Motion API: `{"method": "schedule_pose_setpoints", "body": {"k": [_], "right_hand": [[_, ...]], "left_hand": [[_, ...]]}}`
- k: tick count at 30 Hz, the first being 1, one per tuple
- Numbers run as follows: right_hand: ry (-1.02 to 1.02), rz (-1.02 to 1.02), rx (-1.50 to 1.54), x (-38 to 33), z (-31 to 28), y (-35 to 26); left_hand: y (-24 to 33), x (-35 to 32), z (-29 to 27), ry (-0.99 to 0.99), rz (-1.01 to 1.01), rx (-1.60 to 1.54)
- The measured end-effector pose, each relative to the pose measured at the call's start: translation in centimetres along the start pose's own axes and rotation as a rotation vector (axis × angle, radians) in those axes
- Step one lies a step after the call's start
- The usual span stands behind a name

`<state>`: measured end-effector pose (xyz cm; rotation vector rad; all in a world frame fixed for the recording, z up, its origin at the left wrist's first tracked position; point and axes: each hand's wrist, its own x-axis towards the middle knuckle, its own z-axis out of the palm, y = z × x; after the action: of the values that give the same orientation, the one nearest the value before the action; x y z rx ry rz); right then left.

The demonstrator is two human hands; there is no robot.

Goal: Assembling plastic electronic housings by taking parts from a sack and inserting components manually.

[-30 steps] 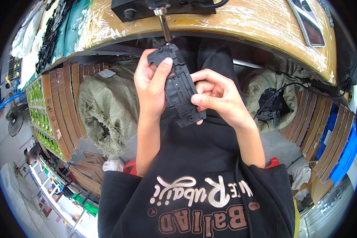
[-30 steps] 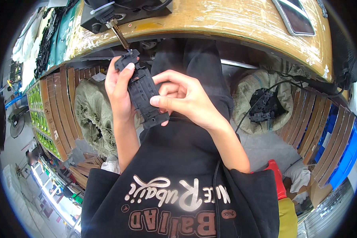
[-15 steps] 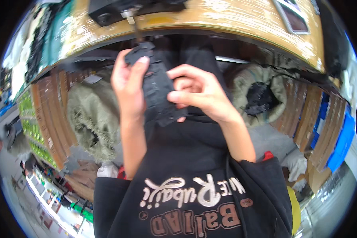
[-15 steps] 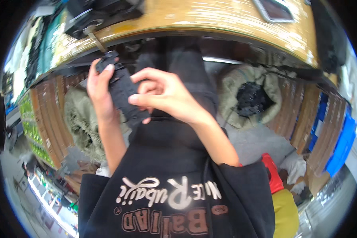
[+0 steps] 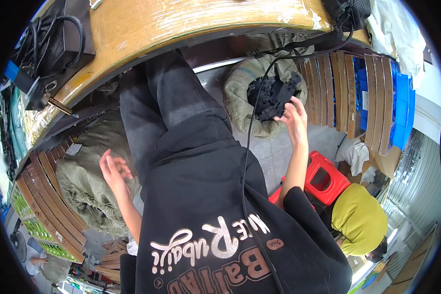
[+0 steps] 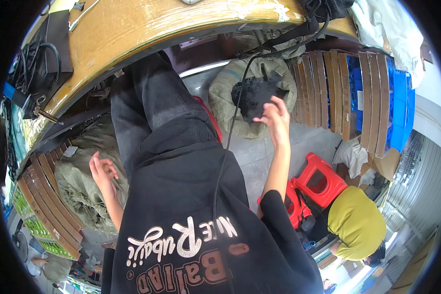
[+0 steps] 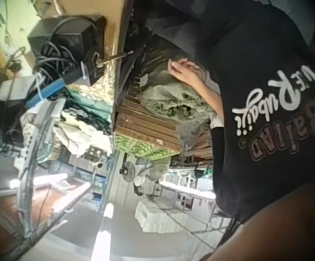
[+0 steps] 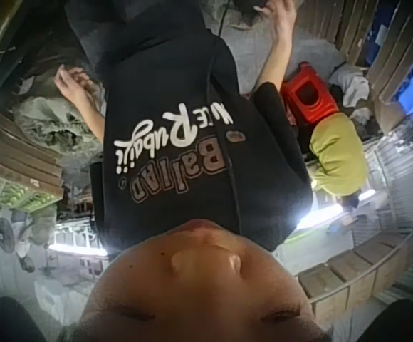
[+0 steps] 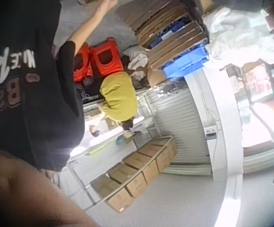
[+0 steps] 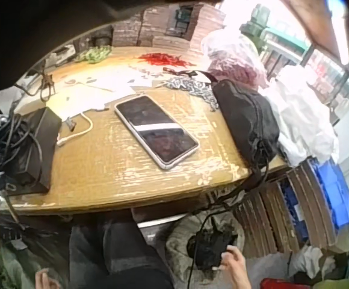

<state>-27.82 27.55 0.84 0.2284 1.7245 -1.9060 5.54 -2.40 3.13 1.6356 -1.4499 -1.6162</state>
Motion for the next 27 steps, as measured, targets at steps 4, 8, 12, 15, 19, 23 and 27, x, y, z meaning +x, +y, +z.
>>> {"method": "schedule_pose_setpoints", "body": {"k": [4,8,12,15,19,23,27], "right_hand": [[0.353,0.133,0.019,4.5,-7.5,9.2],[0.200,0.121,0.049,8.3,-10.6,13.4],[0.284,0.269,-0.193,11.3,-13.7,13.7],[0.310,0.155,-0.264,12.2,-13.6,13.0],[0.431,-0.002,-0.202,12.4,-10.6,10.6],[0.560,-0.129,-0.108,13.7,-10.3,7.1],[0.677,-0.255,-0.108,16.4,-10.2,1.6]], "left_hand": [[-1.6,-0.5,-2.9,0.172,-0.049,-0.029],[-3.4,-0.6,-5.3,0.264,-0.062,0.055],[-5.1,-0.6,-7.9,0.397,-0.075,0.080],[-7.2,-2.2,-11.4,0.563,-0.083,0.143],[-10.7,-4.1,-17.8,0.905,0.008,0.282],[-11.4,-4.1,-25.0,1.127,0.060,0.508],[-19.9,-1.1,-34.7,0.947,-0.140,0.474]]}}
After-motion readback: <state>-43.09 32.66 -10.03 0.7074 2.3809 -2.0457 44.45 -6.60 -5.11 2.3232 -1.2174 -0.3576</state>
